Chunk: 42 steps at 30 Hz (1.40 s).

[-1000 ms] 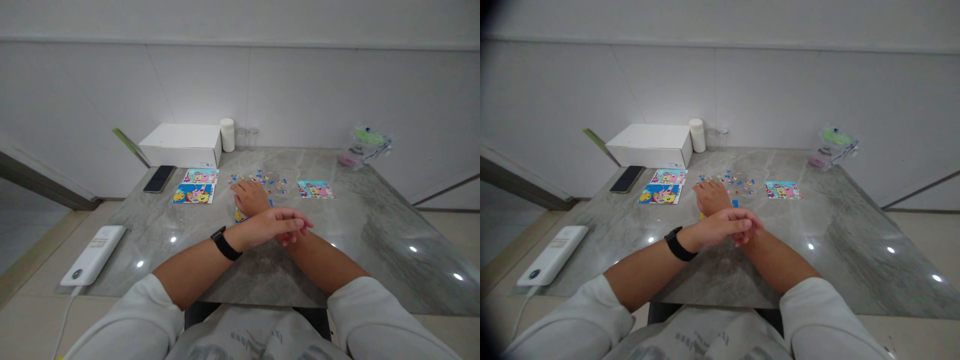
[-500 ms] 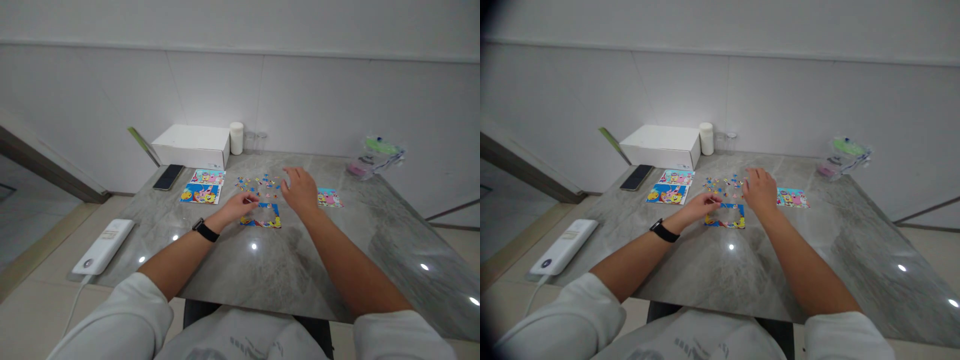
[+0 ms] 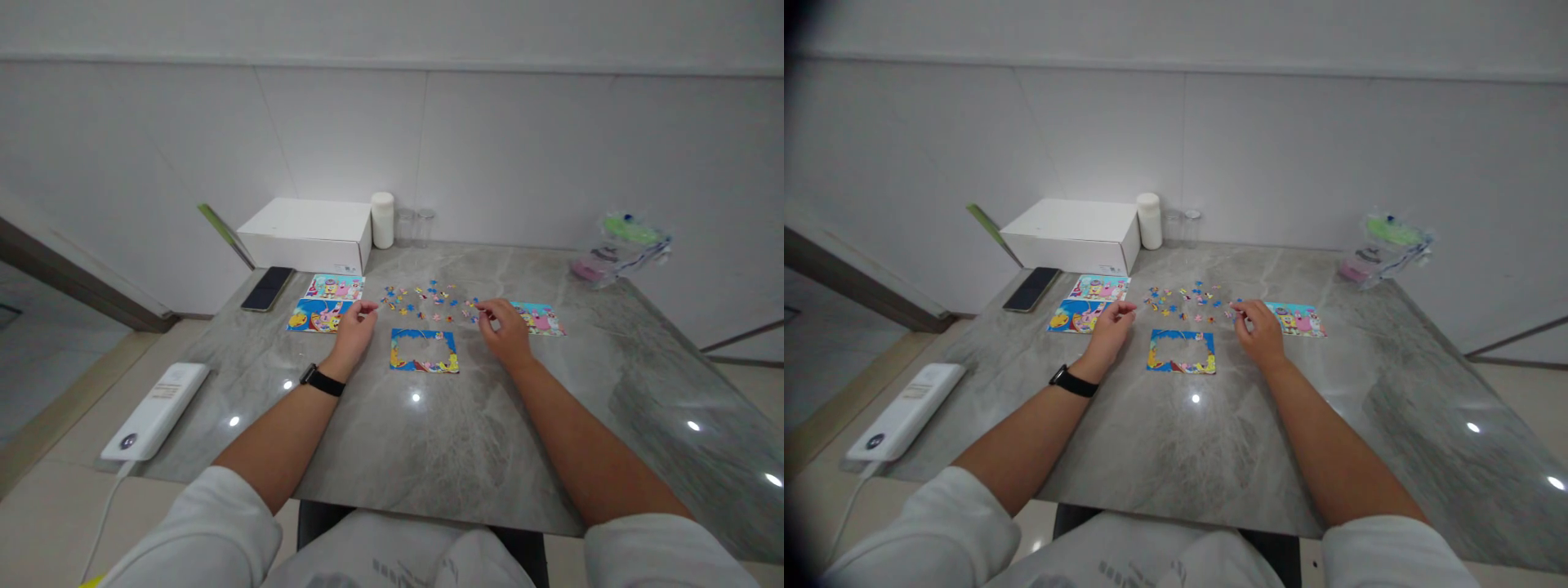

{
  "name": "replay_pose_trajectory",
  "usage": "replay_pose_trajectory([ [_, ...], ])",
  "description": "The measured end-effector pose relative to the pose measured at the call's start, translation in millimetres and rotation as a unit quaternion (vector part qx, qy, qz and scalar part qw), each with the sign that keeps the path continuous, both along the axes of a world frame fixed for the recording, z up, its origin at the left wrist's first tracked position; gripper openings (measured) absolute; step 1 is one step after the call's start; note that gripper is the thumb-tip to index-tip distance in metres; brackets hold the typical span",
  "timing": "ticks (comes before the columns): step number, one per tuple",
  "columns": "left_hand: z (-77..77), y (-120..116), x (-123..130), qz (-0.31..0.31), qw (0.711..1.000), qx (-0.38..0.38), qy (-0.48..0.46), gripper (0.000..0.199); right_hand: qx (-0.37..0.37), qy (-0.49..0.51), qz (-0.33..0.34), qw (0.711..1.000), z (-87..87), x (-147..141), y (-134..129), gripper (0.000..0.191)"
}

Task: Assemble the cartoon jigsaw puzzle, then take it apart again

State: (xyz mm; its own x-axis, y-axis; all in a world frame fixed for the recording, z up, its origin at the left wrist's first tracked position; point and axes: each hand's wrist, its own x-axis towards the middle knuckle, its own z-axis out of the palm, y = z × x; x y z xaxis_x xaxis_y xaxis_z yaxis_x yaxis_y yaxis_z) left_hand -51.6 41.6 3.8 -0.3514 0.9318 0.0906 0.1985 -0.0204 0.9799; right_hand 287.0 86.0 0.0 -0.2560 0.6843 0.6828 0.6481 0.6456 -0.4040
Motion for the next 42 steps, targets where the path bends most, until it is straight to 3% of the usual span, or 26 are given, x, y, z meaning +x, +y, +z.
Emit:
replay_pose_trajectory([
  [3,-11.0,-4.7,1.9,-0.038,0.993,0.057,0.092,0.02,-0.026,-0.007,0.022,0.999,-0.8,0.5,0.0,0.023],
  [7,-11.8,-5.1,-2.9,-0.07,0.978,0.097,0.17,0.018,-0.052,0.0,0.04,0.998,-5.3,-0.9,4.5,0.024],
  [20,-5.5,-10.5,-5.3,-0.087,0.976,0.098,0.173,0.01,-0.055,0.0,0.036,0.998,-5.3,-3.5,3.4,0.023],
  [42,-11.6,-7.0,-6.0,-0.088,0.978,0.093,0.164,0.017,-0.101,0.046,-0.011,0.994,-11.1,-1.3,6.0,0.037],
])
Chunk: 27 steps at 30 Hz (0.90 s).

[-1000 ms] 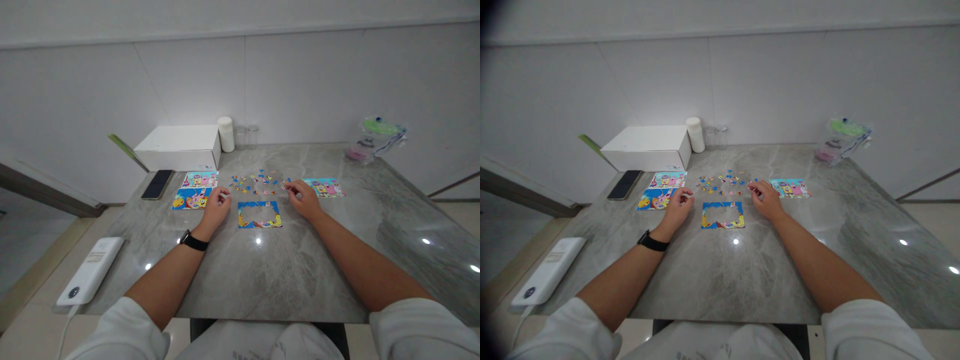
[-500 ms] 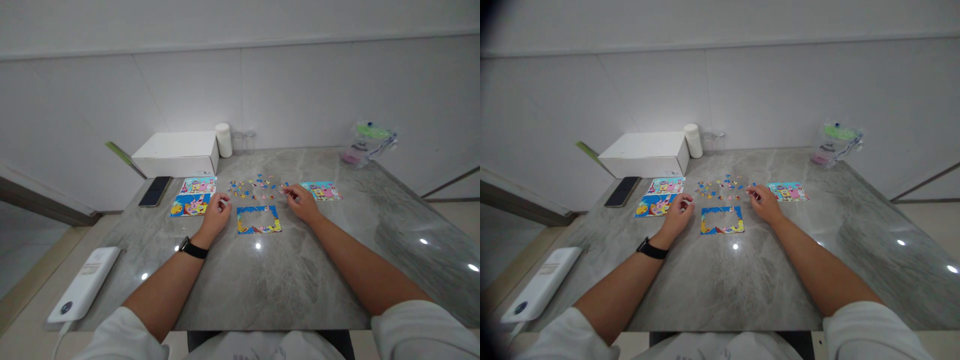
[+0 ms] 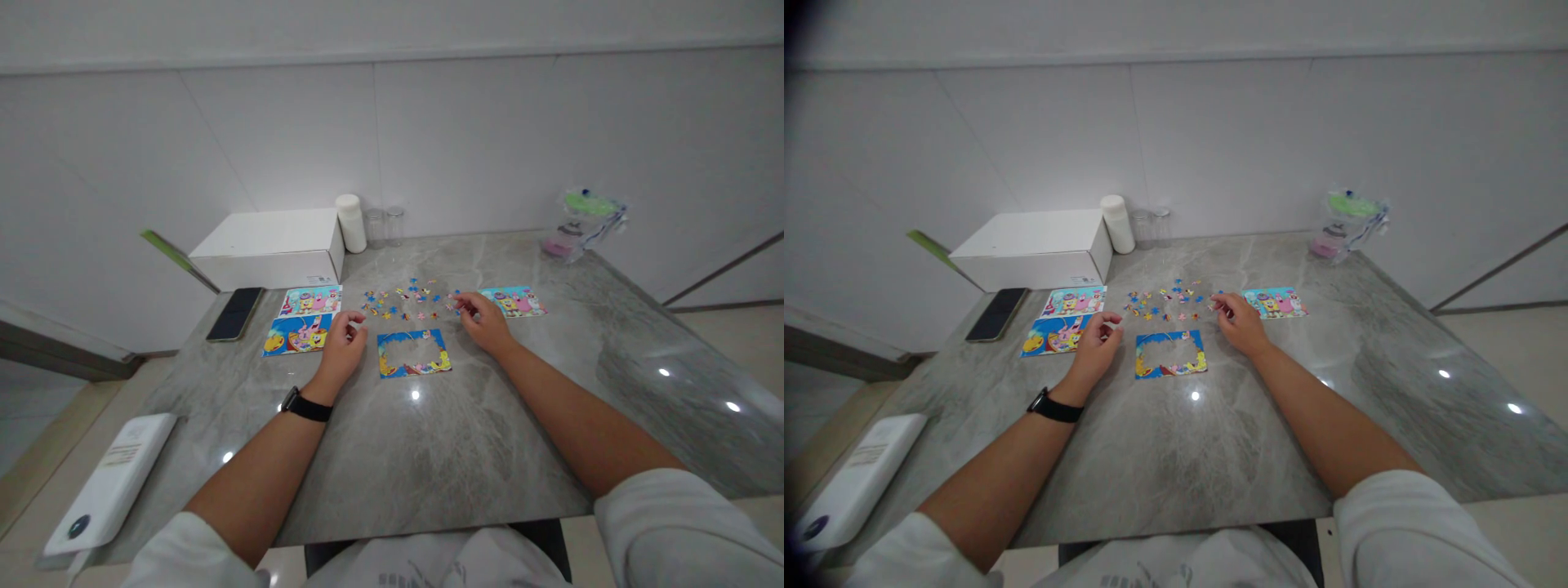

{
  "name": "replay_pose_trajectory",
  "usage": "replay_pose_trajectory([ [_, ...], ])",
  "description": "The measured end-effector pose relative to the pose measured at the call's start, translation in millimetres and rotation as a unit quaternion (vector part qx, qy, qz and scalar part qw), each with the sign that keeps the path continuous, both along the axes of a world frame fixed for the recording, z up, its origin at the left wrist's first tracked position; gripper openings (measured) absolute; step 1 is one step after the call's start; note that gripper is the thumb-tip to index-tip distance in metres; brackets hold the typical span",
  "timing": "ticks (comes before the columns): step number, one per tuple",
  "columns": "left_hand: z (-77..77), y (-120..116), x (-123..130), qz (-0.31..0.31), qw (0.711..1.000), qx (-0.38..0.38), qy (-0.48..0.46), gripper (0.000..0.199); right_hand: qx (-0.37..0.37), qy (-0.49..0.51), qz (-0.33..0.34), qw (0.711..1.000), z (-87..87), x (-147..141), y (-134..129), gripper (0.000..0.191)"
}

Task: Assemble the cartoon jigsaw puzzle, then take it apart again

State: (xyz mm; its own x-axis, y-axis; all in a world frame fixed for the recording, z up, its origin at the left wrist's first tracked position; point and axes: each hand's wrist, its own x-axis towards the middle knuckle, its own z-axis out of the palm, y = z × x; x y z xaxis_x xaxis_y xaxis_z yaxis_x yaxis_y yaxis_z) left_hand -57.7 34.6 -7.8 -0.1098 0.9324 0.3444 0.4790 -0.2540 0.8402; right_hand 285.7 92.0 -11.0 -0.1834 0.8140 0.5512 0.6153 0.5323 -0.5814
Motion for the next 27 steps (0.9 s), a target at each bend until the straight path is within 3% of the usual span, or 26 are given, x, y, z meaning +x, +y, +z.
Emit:
replay_pose_trajectory([
  [10,-2.7,1.6,-1.9,-0.014,1.0,-0.007,0.022,0.022,-0.032,0.029,-0.007,0.999,-3.8,-1.2,3.5,0.042],
  [27,2.1,1.0,-0.3,-0.004,1.0,0.008,0.013,0.019,-0.014,0.026,-0.069,0.997,10.9,-2.3,6.7,0.037],
])
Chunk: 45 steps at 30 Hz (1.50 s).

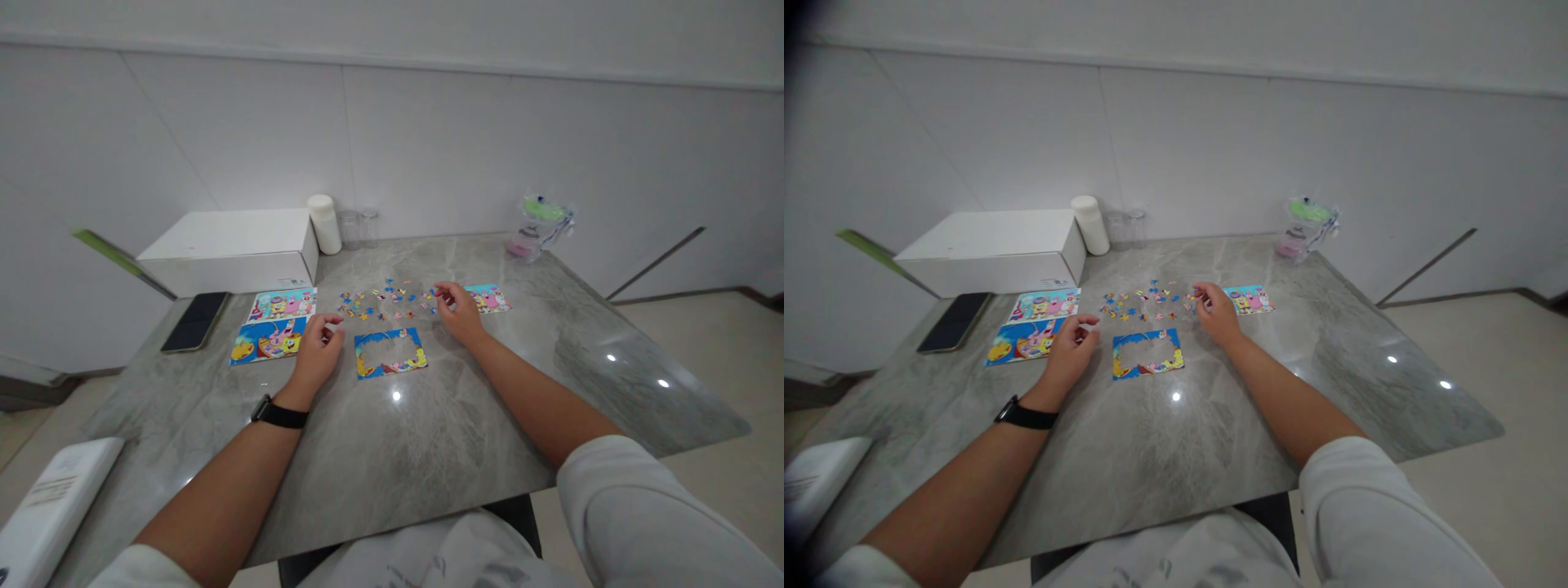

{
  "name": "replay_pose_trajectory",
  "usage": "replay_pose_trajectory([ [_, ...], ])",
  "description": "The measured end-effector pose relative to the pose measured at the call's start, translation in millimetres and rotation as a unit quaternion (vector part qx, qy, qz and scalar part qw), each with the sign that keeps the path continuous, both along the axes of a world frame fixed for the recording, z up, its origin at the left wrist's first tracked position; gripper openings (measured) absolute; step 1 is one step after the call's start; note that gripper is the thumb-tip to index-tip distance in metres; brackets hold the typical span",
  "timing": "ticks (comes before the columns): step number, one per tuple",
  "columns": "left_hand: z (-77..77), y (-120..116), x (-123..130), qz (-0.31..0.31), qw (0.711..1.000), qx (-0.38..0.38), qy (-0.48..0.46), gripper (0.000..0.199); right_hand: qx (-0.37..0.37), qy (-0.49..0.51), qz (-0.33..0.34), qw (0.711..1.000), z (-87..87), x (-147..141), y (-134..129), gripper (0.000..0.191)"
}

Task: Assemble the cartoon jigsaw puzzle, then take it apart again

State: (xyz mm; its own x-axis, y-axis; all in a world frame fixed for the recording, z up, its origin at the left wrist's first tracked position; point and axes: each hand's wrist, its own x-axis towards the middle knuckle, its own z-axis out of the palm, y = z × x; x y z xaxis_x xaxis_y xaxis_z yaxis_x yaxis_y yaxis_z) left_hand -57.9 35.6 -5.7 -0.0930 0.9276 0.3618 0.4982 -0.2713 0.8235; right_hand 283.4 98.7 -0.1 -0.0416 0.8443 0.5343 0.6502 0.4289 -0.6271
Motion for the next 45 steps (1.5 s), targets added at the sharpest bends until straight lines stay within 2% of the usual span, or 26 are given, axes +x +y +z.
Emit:
replay_pose_trajectory([
  [5,-0.1,0.6,0.4,0.003,1.0,0.004,-0.004,0.019,-0.053,-0.047,0.019,0.997,18.8,-6.2,25.8,0.034],
  [8,-0.9,1.7,-0.1,0.001,1.0,0.006,-0.005,0.019,-0.095,-0.133,0.035,0.986,32.6,-17.6,51.5,0.028],
  [13,-0.4,3.1,-1.9,0.008,1.0,0.003,-0.015,0.019,-0.197,-0.29,0.035,0.936,47.2,-41.0,98.6,0.028],
  [17,0.1,2.6,-2.2,0.011,1.0,0.003,-0.018,0.018,-0.262,-0.356,0.028,0.897,46.2,-55.9,123.1,0.023],
  [24,0.7,1.2,-0.1,0.012,1.0,0.007,-0.017,0.018,-0.3,-0.379,0.015,0.875,34.8,-70.6,131.2,0.018],
  [31,2.7,0.1,1.0,0.011,1.0,0.009,-0.004,0.017,-0.332,-0.396,0.022,0.856,34.5,-74.7,129.6,0.011],
  [35,1.6,0.4,0.7,0.009,1.0,0.008,-0.007,0.018,-0.318,-0.385,0.031,0.866,33.6,-72.7,122.8,0.009],
  [41,-0.3,3.4,-3.9,0.017,1.0,-0.021,-0.012,0.019,-0.259,-0.331,0.043,0.906,30.9,-59.8,100.1,0.019],
  [43,1.0,2.0,-3.9,0.017,1.0,-0.018,-0.005,0.019,-0.247,-0.279,0.068,0.925,32.8,-51.9,90.8,0.021],
  [45,3.6,-1.4,-1.7,0.009,1.0,-0.006,0.007,0.017,-0.241,-0.184,0.12,0.945,37.3,-43.1,79.6,0.019],
])
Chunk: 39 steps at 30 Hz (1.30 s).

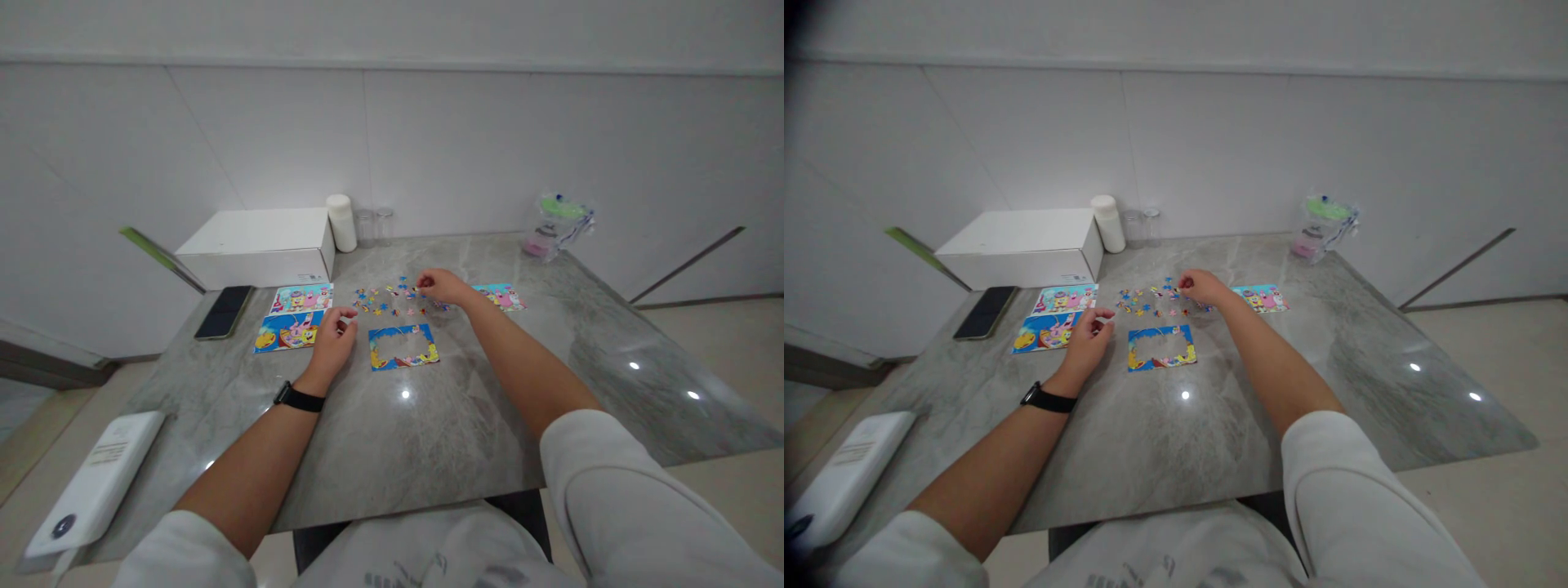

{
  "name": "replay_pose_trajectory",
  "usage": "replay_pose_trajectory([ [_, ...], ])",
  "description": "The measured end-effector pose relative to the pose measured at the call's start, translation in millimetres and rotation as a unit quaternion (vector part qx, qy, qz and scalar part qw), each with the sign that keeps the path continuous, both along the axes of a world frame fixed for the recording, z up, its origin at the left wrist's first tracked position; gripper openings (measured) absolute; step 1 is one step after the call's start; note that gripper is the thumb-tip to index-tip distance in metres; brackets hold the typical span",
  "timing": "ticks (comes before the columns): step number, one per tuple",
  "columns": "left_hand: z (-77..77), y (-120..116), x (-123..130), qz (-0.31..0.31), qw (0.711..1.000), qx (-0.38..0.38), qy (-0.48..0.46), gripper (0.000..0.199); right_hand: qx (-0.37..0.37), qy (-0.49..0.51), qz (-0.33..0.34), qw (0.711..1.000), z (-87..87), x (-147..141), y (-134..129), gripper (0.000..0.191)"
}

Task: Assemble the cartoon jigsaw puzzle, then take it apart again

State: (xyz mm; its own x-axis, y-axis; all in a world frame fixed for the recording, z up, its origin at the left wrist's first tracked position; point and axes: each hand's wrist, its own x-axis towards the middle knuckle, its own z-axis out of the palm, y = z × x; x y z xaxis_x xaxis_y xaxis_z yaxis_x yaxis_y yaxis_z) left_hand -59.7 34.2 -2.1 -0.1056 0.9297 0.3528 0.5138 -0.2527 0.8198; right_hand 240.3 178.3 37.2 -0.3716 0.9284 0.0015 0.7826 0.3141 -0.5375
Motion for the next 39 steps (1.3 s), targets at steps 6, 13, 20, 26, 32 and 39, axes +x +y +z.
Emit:
replay_pose_trajectory([
  [6,16.9,-13.6,19.3,-0.051,0.998,0.035,0.0,0.016,-0.076,0.272,0.106,0.953,31.8,14.7,-50.8,0.031],
  [13,57.2,-26.0,63.8,-0.142,0.943,-0.173,-0.248,0.04,-0.111,0.311,0.154,0.931,57.7,4.7,-92.7,0.032],
  [20,66.2,-42.6,94.2,-0.133,0.932,-0.23,-0.248,0.037,-0.156,0.264,0.214,0.927,54.9,-1.5,-103.5,0.028],
  [26,64.2,-47.5,100.0,-0.125,0.909,-0.24,-0.317,0.031,-0.14,0.271,0.125,0.944,64.7,10.5,-104.8,0.031],
  [32,65.0,-53.6,109.3,-0.116,0.867,-0.223,-0.431,0.036,-0.117,0.324,0.085,0.935,44.3,5.6,-120.1,0.032],
  [39,46.1,-58.2,115.2,-0.121,0.876,-0.23,-0.407,0.039,-0.108,0.397,0.071,0.909,5.4,-11.8,-142.0,0.036],
])
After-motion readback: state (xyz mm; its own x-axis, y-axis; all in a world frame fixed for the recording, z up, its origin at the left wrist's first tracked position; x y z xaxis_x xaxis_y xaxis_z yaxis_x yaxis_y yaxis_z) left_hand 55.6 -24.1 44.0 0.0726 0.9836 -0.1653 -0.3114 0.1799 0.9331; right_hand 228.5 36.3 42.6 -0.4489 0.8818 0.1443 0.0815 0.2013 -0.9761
